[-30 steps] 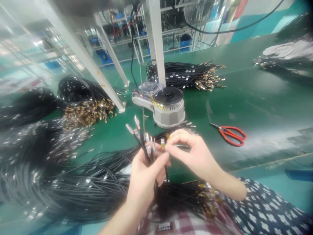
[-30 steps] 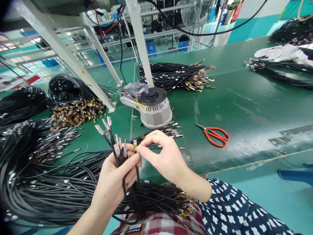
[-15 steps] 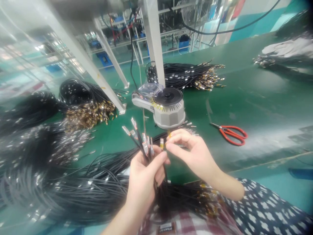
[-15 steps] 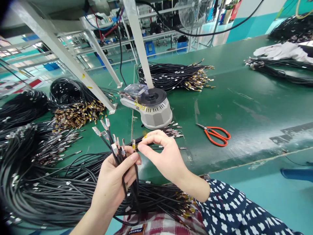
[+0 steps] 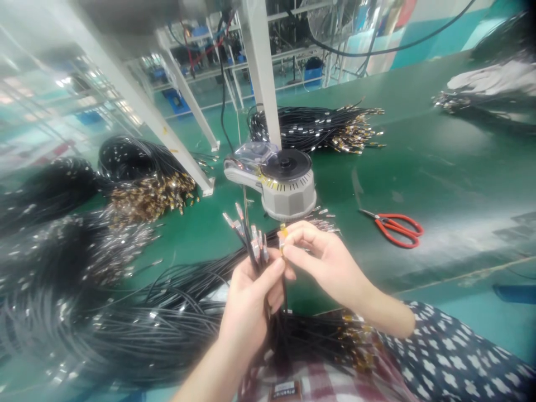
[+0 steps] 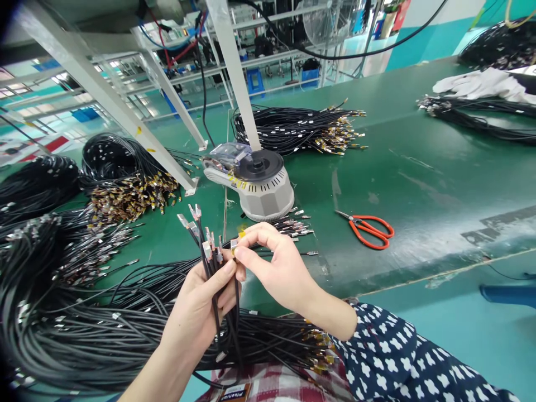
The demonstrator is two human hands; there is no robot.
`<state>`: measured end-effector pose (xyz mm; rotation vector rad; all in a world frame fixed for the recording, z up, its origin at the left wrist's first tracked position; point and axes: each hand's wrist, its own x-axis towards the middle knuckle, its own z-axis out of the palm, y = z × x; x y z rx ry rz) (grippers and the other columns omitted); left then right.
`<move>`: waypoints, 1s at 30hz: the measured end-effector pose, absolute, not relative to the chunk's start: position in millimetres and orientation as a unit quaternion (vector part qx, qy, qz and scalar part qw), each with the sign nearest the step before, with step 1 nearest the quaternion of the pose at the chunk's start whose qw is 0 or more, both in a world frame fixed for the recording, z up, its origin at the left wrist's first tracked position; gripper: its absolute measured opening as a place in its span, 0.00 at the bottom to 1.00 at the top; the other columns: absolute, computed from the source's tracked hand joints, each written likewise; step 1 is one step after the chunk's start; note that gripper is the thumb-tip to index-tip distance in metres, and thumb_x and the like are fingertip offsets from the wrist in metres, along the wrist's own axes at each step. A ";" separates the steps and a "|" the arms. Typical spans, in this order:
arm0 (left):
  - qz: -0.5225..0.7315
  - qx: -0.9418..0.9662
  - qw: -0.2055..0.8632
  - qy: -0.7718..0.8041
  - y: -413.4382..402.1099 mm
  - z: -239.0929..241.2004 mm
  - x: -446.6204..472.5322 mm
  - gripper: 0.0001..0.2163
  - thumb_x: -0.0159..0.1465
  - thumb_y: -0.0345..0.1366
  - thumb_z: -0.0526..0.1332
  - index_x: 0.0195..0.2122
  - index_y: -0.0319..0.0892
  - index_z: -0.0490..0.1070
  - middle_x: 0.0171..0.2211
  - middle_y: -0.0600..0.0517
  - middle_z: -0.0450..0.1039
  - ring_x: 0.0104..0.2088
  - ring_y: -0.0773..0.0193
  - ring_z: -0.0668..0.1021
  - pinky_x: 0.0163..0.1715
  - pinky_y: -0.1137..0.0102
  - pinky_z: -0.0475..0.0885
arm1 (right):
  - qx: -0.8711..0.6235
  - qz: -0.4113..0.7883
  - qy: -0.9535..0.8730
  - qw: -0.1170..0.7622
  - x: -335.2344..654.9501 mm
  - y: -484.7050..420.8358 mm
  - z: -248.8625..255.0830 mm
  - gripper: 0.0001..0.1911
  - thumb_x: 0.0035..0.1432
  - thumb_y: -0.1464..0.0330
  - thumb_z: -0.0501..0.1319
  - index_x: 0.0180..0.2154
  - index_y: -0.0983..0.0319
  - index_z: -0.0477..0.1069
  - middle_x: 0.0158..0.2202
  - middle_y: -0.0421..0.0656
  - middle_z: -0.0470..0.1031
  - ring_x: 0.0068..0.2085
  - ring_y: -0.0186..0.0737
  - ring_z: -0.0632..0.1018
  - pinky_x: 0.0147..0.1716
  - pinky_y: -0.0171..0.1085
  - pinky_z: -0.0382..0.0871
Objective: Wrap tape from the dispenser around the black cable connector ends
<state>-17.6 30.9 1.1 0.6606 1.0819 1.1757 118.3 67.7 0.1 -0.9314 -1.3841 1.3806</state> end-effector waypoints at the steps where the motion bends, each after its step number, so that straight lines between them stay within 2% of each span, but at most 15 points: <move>1: 0.517 0.289 0.648 0.480 31.1 0.7 -17.6 0.09 0.56 0.35 0.69 0.32 0.39 0.69 0.21 0.56 0.72 0.13 0.80 0.58 0.12 0.81 0.53 | -0.378 0.561 -0.567 0.470 117.6 66.7 0.8 0.07 0.57 0.69 0.61 0.27 0.61 0.69 0.36 0.41 0.68 0.42 0.40 0.73 0.46 0.41 0.67; 4: 0.518 0.292 0.643 0.483 31.3 0.6 -17.7 0.10 0.54 0.33 0.70 0.30 0.39 0.68 0.20 0.56 0.72 0.12 0.80 0.57 0.11 0.82 0.52 | -0.384 0.541 -0.578 0.476 117.4 64.4 2.6 0.07 0.57 0.71 0.61 0.26 0.61 0.69 0.38 0.42 0.68 0.46 0.41 0.72 0.50 0.42 0.64; 8: 0.519 0.312 0.644 0.468 29.7 2.0 -18.8 0.09 0.55 0.34 0.69 0.27 0.37 0.69 0.20 0.52 0.74 0.12 0.80 0.58 0.12 0.81 0.53 | -0.404 0.543 -0.576 0.459 123.4 68.1 3.4 0.04 0.51 0.70 0.66 0.26 0.61 0.74 0.40 0.43 0.71 0.48 0.42 0.73 0.52 0.42 0.64; 10: 0.510 0.317 0.656 0.457 29.4 1.9 -19.8 0.09 0.55 0.34 0.68 0.27 0.37 0.70 0.20 0.51 0.74 0.12 0.80 0.57 0.11 0.81 0.53 | -0.386 0.592 -0.558 0.436 127.0 72.4 3.5 0.04 0.49 0.68 0.69 0.27 0.60 0.76 0.40 0.42 0.73 0.44 0.41 0.76 0.48 0.42 0.67; 13: 0.484 0.317 0.698 0.422 31.0 0.0 -21.9 0.10 0.55 0.35 0.69 0.25 0.38 0.69 0.19 0.50 0.75 0.11 0.80 0.56 0.10 0.81 0.51 | -0.327 0.678 -0.518 0.407 130.7 77.7 3.5 0.07 0.47 0.64 0.70 0.25 0.61 0.76 0.40 0.42 0.73 0.36 0.37 0.77 0.38 0.39 0.72; 16: 0.460 0.306 0.735 0.392 34.1 -2.3 -24.0 0.11 0.53 0.36 0.70 0.25 0.38 0.68 0.19 0.50 0.75 0.10 0.80 0.55 0.09 0.81 0.50 | -0.291 0.722 -0.495 0.387 133.4 79.9 1.3 0.10 0.46 0.61 0.71 0.24 0.61 0.77 0.44 0.43 0.72 0.37 0.37 0.77 0.32 0.36 0.73; 19: 0.465 0.296 0.742 0.382 35.5 -3.0 -24.9 0.10 0.54 0.36 0.70 0.29 0.38 0.70 0.23 0.49 0.76 0.11 0.81 0.56 0.09 0.82 0.50 | -0.284 0.715 -0.513 0.381 137.9 81.8 -3.7 0.10 0.51 0.60 0.68 0.27 0.60 0.78 0.49 0.45 0.71 0.42 0.40 0.77 0.36 0.37 0.74; 22: 0.486 0.293 0.731 0.379 34.5 -2.5 -24.3 0.09 0.55 0.33 0.69 0.34 0.38 0.72 0.28 0.50 0.75 0.12 0.81 0.59 0.10 0.81 0.53 | -0.325 0.655 -0.538 0.420 144.5 86.7 -7.7 0.07 0.55 0.62 0.66 0.31 0.58 0.79 0.50 0.43 0.73 0.51 0.41 0.74 0.48 0.39 0.70; 24: 0.490 0.294 0.730 0.376 33.2 -2.6 -23.2 0.08 0.54 0.32 0.69 0.34 0.38 0.72 0.28 0.51 0.74 0.14 0.79 0.62 0.11 0.80 0.57 | -0.350 0.610 -0.551 0.448 148.7 91.3 -7.6 0.06 0.57 0.64 0.64 0.34 0.57 0.79 0.50 0.42 0.74 0.55 0.40 0.72 0.54 0.40 0.65; 30: 0.489 0.295 0.711 0.410 30.5 -4.7 -20.7 0.07 0.57 0.33 0.66 0.35 0.36 0.74 0.26 0.50 0.73 0.18 0.70 0.71 0.18 0.73 0.68 | -0.365 0.546 -0.621 0.427 151.0 96.7 1.1 0.07 0.59 0.64 0.62 0.35 0.58 0.78 0.48 0.44 0.74 0.51 0.42 0.74 0.55 0.43 0.64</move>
